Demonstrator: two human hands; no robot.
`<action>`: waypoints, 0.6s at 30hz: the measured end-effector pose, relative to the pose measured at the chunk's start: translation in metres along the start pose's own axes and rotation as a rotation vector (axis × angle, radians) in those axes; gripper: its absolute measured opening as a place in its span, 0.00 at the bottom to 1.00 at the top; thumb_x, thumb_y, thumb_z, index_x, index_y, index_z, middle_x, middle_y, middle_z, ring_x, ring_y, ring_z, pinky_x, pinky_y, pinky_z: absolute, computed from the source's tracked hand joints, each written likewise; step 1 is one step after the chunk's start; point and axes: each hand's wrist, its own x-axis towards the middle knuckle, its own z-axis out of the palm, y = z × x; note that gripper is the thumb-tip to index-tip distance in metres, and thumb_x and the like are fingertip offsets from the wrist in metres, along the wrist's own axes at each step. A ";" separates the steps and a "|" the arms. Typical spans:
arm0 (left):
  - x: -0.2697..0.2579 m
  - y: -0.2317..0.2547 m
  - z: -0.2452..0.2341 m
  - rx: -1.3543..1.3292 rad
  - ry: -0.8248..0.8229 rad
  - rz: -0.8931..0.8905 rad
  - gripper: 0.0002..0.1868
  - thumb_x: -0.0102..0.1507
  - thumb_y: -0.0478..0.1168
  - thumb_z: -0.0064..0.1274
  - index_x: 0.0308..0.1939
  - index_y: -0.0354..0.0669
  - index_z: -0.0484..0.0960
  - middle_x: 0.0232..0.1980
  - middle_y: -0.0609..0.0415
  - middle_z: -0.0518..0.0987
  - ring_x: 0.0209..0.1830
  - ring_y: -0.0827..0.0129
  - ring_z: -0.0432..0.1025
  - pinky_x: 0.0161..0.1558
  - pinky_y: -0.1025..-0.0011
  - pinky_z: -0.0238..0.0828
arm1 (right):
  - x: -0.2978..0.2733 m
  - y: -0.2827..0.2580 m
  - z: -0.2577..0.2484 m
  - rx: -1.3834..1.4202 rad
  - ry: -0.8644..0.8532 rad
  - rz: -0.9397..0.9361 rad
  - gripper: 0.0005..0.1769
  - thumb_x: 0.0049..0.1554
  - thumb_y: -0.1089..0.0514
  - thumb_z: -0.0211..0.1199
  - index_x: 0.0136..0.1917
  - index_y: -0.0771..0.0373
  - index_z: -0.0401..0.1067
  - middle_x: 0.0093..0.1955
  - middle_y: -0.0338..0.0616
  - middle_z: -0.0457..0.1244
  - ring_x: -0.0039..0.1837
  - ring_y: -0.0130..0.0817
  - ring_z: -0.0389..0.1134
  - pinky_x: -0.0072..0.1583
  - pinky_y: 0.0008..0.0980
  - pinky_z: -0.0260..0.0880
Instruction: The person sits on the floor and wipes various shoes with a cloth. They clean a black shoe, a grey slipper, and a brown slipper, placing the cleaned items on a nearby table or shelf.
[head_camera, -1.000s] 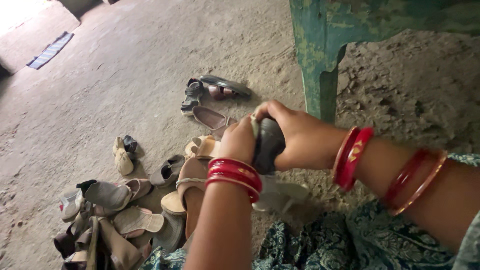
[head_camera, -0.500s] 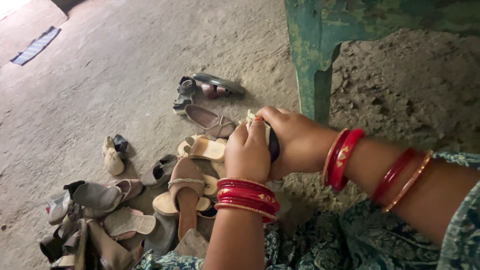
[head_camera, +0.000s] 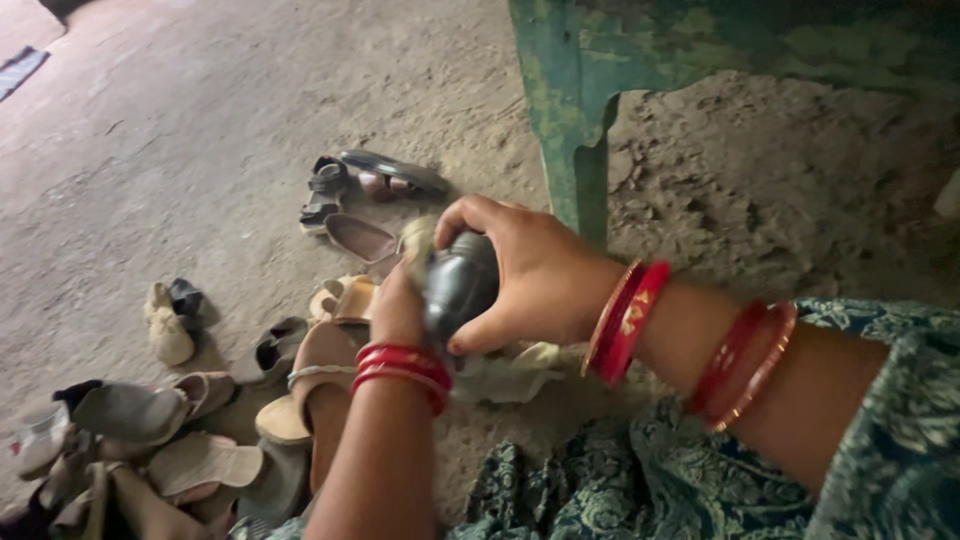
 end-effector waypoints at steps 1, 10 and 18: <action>-0.003 0.005 -0.002 -0.404 0.003 -0.278 0.16 0.67 0.44 0.46 0.53 0.43 0.83 0.46 0.43 0.84 0.45 0.48 0.78 0.45 0.57 0.74 | -0.002 -0.004 -0.003 0.075 -0.011 0.036 0.44 0.30 0.52 0.80 0.61 0.55 0.68 0.54 0.46 0.70 0.55 0.38 0.74 0.57 0.34 0.75; -0.039 0.081 -0.029 -1.211 0.097 -0.329 0.19 0.68 0.39 0.40 0.54 0.30 0.81 0.46 0.52 0.83 0.44 0.69 0.76 0.47 0.72 0.72 | 0.006 0.024 0.000 0.095 0.070 0.169 0.42 0.33 0.52 0.82 0.60 0.56 0.68 0.54 0.42 0.69 0.56 0.34 0.73 0.57 0.33 0.75; -0.030 0.071 -0.042 -0.165 0.442 0.264 0.15 0.72 0.35 0.40 0.56 0.35 0.80 0.52 0.52 0.79 0.51 0.70 0.73 0.54 0.72 0.69 | 0.006 0.020 -0.003 0.750 0.088 0.202 0.38 0.36 0.61 0.77 0.60 0.62 0.67 0.53 0.46 0.67 0.52 0.41 0.74 0.48 0.42 0.84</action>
